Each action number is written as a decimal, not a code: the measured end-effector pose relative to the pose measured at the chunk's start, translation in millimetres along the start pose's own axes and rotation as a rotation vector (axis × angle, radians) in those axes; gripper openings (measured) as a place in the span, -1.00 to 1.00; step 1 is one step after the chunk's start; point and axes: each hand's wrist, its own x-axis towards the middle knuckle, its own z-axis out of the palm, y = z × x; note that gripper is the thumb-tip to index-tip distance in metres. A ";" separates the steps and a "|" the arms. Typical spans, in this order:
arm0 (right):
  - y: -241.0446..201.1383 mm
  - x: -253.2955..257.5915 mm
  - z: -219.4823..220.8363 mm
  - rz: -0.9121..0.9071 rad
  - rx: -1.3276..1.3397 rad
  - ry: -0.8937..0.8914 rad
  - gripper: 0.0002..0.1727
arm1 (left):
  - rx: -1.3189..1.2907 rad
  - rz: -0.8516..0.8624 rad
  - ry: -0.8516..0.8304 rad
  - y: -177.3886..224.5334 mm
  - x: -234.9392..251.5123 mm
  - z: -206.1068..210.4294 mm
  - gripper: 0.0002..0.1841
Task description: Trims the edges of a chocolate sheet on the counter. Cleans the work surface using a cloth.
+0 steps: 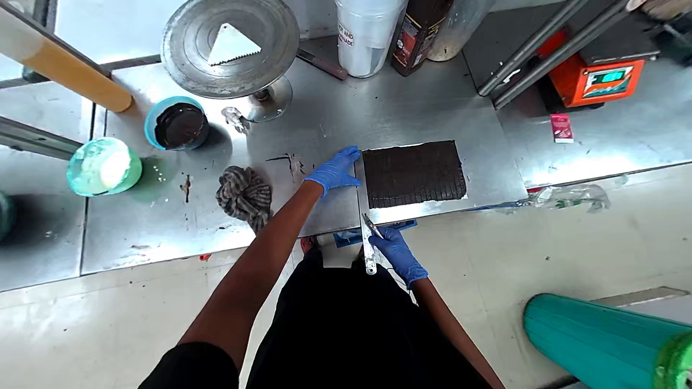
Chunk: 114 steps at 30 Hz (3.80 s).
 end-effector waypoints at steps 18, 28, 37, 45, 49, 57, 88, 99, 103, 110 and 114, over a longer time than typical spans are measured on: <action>2.8 2.6 -0.1 0.005 0.037 0.027 -0.84 | 0.023 -0.012 -0.033 4.0 -0.8 -1.6 -0.02; 2.0 1.3 1.0 0.004 -0.003 0.069 -0.83 | 0.028 0.004 -0.018 3.8 -1.0 -1.4 -0.02; -65.8 15.3 -14.6 -0.091 -0.320 0.387 -0.42 | 0.025 0.009 -0.023 3.6 0.7 -0.1 -0.02; -119.6 107.7 -2.4 -0.076 -0.727 0.340 -0.47 | 0.008 0.028 -0.006 2.2 1.2 0.6 -0.03; -130.8 124.3 2.7 -0.067 -0.797 0.321 -0.50 | 0.012 0.041 0.008 3.3 0.1 -0.1 -0.03; -130.5 127.5 4.1 -0.069 -0.827 0.306 -0.49 | 0.018 0.068 0.020 0.7 1.8 2.3 -0.03; -113.9 12.1 22.8 0.024 -0.992 0.213 -0.51 | 0.041 0.039 0.000 4.7 1.5 -0.1 -0.03; -80.4 -28.8 15.7 0.047 -0.815 0.392 -0.56 | 0.062 0.035 -0.020 4.4 1.4 -2.4 -0.04; -49.1 -23.7 10.1 0.083 -0.280 0.431 -0.69 | 0.045 0.040 -0.011 4.8 0.2 -1.8 -0.03; -17.4 -3.3 20.2 0.197 0.128 0.183 -0.77 | 0.013 0.021 -0.045 4.7 1.2 -9.1 -0.07; -29.2 -3.3 16.4 0.114 0.061 0.130 -0.80 | 0.006 0.014 -0.058 2.8 0.9 -13.8 -0.07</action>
